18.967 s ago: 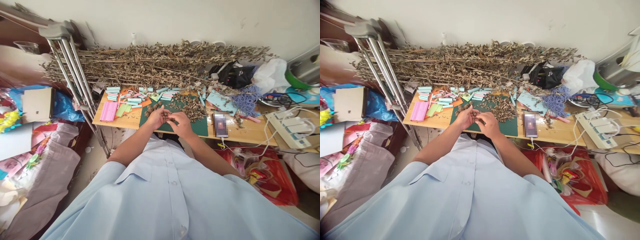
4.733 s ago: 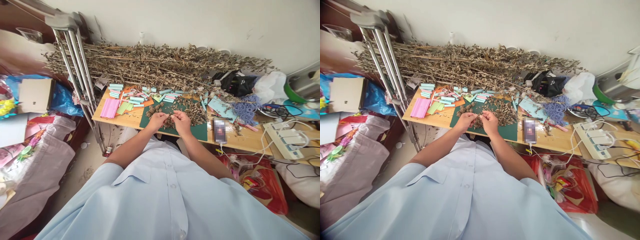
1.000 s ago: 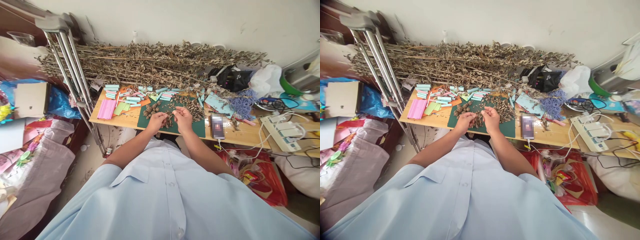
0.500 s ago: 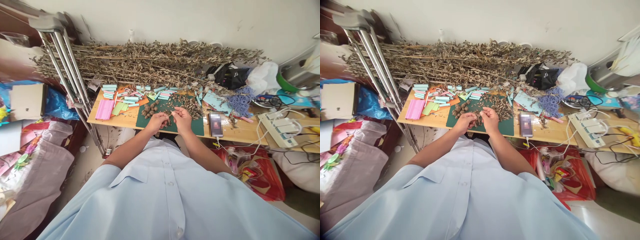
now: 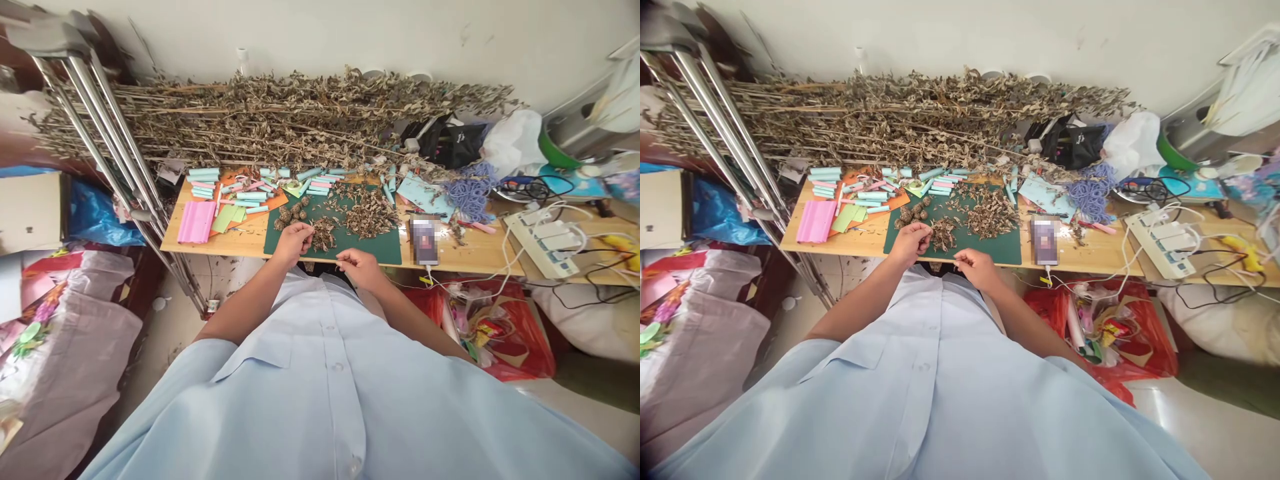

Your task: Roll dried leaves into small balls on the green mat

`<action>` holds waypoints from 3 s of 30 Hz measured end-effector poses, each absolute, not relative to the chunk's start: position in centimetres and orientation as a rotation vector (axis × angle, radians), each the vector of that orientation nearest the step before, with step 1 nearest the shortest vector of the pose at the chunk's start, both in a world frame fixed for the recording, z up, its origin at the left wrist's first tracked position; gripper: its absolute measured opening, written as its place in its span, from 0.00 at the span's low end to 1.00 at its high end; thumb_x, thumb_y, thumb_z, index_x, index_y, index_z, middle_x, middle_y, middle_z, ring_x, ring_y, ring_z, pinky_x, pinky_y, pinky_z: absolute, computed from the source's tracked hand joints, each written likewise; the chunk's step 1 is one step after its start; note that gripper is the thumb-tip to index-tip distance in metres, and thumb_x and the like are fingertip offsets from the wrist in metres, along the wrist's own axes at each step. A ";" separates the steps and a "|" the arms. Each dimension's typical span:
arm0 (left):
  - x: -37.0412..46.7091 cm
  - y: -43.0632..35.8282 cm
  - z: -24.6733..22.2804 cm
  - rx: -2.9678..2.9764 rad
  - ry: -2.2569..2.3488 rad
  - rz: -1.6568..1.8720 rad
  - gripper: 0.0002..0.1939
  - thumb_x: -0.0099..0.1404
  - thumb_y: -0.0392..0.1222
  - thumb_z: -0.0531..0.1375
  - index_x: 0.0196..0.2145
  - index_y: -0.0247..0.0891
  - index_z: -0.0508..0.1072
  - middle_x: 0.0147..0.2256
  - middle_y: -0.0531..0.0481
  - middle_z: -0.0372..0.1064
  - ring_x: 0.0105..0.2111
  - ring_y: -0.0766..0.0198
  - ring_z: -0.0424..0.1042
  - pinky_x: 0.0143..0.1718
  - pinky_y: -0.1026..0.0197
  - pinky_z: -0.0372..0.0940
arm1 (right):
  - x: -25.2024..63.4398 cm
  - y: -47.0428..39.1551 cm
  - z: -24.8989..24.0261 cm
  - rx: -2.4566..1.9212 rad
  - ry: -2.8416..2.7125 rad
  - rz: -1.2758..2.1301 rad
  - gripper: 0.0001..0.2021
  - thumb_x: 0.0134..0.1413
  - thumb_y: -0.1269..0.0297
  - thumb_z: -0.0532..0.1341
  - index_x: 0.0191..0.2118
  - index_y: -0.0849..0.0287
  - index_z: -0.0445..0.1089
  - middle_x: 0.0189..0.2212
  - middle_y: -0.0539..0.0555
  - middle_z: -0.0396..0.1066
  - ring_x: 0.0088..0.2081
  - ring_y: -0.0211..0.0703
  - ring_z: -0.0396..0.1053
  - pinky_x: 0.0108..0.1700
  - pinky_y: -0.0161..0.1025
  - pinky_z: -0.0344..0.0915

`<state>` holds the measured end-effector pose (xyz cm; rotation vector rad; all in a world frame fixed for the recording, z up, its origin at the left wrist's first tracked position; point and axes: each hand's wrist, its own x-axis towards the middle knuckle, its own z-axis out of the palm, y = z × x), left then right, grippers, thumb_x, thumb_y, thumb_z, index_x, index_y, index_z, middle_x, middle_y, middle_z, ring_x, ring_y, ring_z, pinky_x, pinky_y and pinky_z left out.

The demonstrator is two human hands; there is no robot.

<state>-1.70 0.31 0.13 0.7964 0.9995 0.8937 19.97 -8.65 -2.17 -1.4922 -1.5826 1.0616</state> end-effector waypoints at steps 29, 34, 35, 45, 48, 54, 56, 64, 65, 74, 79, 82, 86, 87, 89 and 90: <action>-1.3 -0.4 -0.6 0.903 1.153 0.833 0.09 0.59 0.42 0.64 0.29 0.36 0.68 0.19 0.57 0.60 0.15 0.76 0.52 0.17 0.68 0.42 | 20.7 0.4 -2.4 -1.761 -2.392 0.254 0.26 0.68 0.65 0.46 0.69 0.61 0.57 0.56 0.64 0.73 0.47 0.57 0.75 0.46 0.48 0.71; -1.4 -0.3 -0.9 0.903 1.142 0.832 0.10 0.59 0.43 0.65 0.29 0.37 0.68 0.19 0.57 0.60 0.14 0.76 0.52 0.17 0.69 0.41 | 21.3 0.0 -2.4 -1.713 -2.241 0.328 0.24 0.66 0.67 0.49 0.65 0.61 0.61 0.51 0.63 0.76 0.47 0.55 0.75 0.46 0.48 0.71; -1.3 -0.3 -0.9 0.905 1.139 0.834 0.10 0.59 0.43 0.65 0.29 0.37 0.68 0.19 0.57 0.60 0.14 0.76 0.52 0.17 0.69 0.41 | 21.3 0.0 -2.4 -1.698 -2.206 0.345 0.23 0.66 0.67 0.50 0.65 0.61 0.61 0.50 0.63 0.76 0.47 0.55 0.75 0.47 0.48 0.71; 0.2 0.5 0.0 1.010 1.096 0.841 0.13 0.64 0.48 0.63 0.30 0.36 0.70 0.19 0.56 0.61 0.15 0.74 0.53 0.17 0.67 0.44 | 19.1 -0.3 -0.7 -1.394 -2.024 0.521 0.22 0.65 0.65 0.53 0.63 0.57 0.62 0.45 0.58 0.77 0.45 0.50 0.74 0.52 0.48 0.69; 0.3 0.8 0.2 1.048 1.062 0.827 0.12 0.64 0.47 0.63 0.30 0.35 0.70 0.19 0.56 0.61 0.16 0.74 0.54 0.18 0.67 0.46 | 18.2 -0.4 0.1 -1.363 -2.074 0.557 0.23 0.64 0.66 0.53 0.64 0.57 0.61 0.47 0.58 0.77 0.43 0.50 0.74 0.49 0.47 0.69; 0.1 1.2 0.0 1.001 1.137 0.844 0.07 0.62 0.40 0.63 0.30 0.36 0.70 0.18 0.58 0.60 0.16 0.73 0.52 0.20 0.66 0.45 | 17.9 -0.4 0.0 -1.375 -2.036 0.598 0.24 0.63 0.66 0.54 0.63 0.57 0.61 0.44 0.57 0.77 0.40 0.48 0.74 0.48 0.46 0.69; -0.1 1.4 -0.1 1.091 1.213 0.867 0.07 0.61 0.40 0.63 0.28 0.36 0.72 0.18 0.57 0.61 0.18 0.71 0.54 0.22 0.65 0.48 | 18.1 -0.4 -0.6 -1.410 -1.949 0.636 0.23 0.62 0.66 0.54 0.63 0.56 0.61 0.42 0.56 0.77 0.38 0.46 0.73 0.46 0.45 0.69; -0.6 1.9 -0.4 1.366 1.341 0.906 0.10 0.54 0.43 0.69 0.25 0.36 0.73 0.22 0.53 0.66 0.24 0.68 0.60 0.27 0.65 0.53 | 18.7 -0.7 -2.5 -1.467 -1.531 0.953 0.22 0.57 0.60 0.59 0.57 0.57 0.64 0.36 0.52 0.76 0.30 0.39 0.69 0.36 0.39 0.68; -0.5 1.8 -0.4 1.311 1.323 0.907 0.11 0.56 0.44 0.69 0.26 0.36 0.73 0.22 0.54 0.65 0.23 0.69 0.59 0.26 0.65 0.52 | 18.8 -1.1 -2.4 -1.463 -1.504 0.976 0.22 0.56 0.59 0.59 0.56 0.57 0.64 0.36 0.52 0.75 0.30 0.39 0.69 0.35 0.39 0.68; -0.6 0.6 1.4 0.609 0.949 0.813 0.27 0.63 0.67 0.61 0.35 0.36 0.71 0.22 0.51 0.64 0.16 0.72 0.57 0.17 0.66 0.41 | 17.8 -7.6 -2.5 -1.471 -1.798 0.988 0.13 0.56 0.60 0.63 0.46 0.54 0.75 0.38 0.53 0.78 0.28 0.40 0.70 0.36 0.41 0.69; 0.3 0.6 2.0 0.530 0.896 0.771 0.30 0.65 0.70 0.56 0.37 0.35 0.71 0.22 0.48 0.66 0.15 0.71 0.60 0.15 0.67 0.41 | 16.8 -6.4 -0.6 -1.550 -1.615 0.642 0.12 0.62 0.56 0.59 0.43 0.55 0.76 0.38 0.56 0.78 0.36 0.47 0.73 0.43 0.46 0.72; 1.1 0.8 2.1 0.560 0.907 0.790 0.31 0.64 0.70 0.57 0.37 0.34 0.72 0.21 0.49 0.66 0.14 0.71 0.59 0.15 0.66 0.40 | 16.4 -4.7 0.9 -1.441 -1.743 0.505 0.13 0.62 0.56 0.60 0.48 0.54 0.76 0.47 0.57 0.77 0.47 0.51 0.73 0.52 0.50 0.70; 1.8 0.7 2.0 0.649 0.892 0.794 0.29 0.64 0.68 0.59 0.35 0.34 0.72 0.19 0.51 0.62 0.13 0.71 0.57 0.15 0.66 0.39 | 16.1 -3.3 1.5 -1.409 -1.912 0.428 0.10 0.61 0.61 0.62 0.46 0.52 0.77 0.48 0.56 0.77 0.52 0.54 0.71 0.57 0.53 0.67; 1.8 0.6 1.9 0.667 0.877 0.788 0.29 0.65 0.68 0.59 0.34 0.34 0.71 0.18 0.52 0.61 0.13 0.70 0.58 0.14 0.66 0.39 | 16.0 -3.1 1.5 -1.418 -1.915 0.431 0.09 0.61 0.63 0.61 0.43 0.52 0.78 0.46 0.56 0.77 0.50 0.53 0.71 0.56 0.53 0.68; 1.8 0.4 1.8 0.687 0.838 0.790 0.28 0.65 0.67 0.59 0.32 0.34 0.70 0.19 0.52 0.61 0.14 0.70 0.59 0.14 0.66 0.39 | 16.0 -2.8 1.2 -1.422 -1.895 0.445 0.09 0.63 0.64 0.59 0.40 0.52 0.78 0.42 0.55 0.78 0.47 0.51 0.72 0.55 0.51 0.68; 1.7 0.4 1.7 0.687 0.821 0.794 0.27 0.66 0.66 0.59 0.31 0.34 0.70 0.19 0.51 0.62 0.14 0.71 0.60 0.14 0.67 0.40 | 16.0 -2.7 1.1 -1.420 -1.881 0.454 0.09 0.63 0.65 0.58 0.39 0.52 0.78 0.41 0.55 0.78 0.46 0.51 0.73 0.54 0.50 0.68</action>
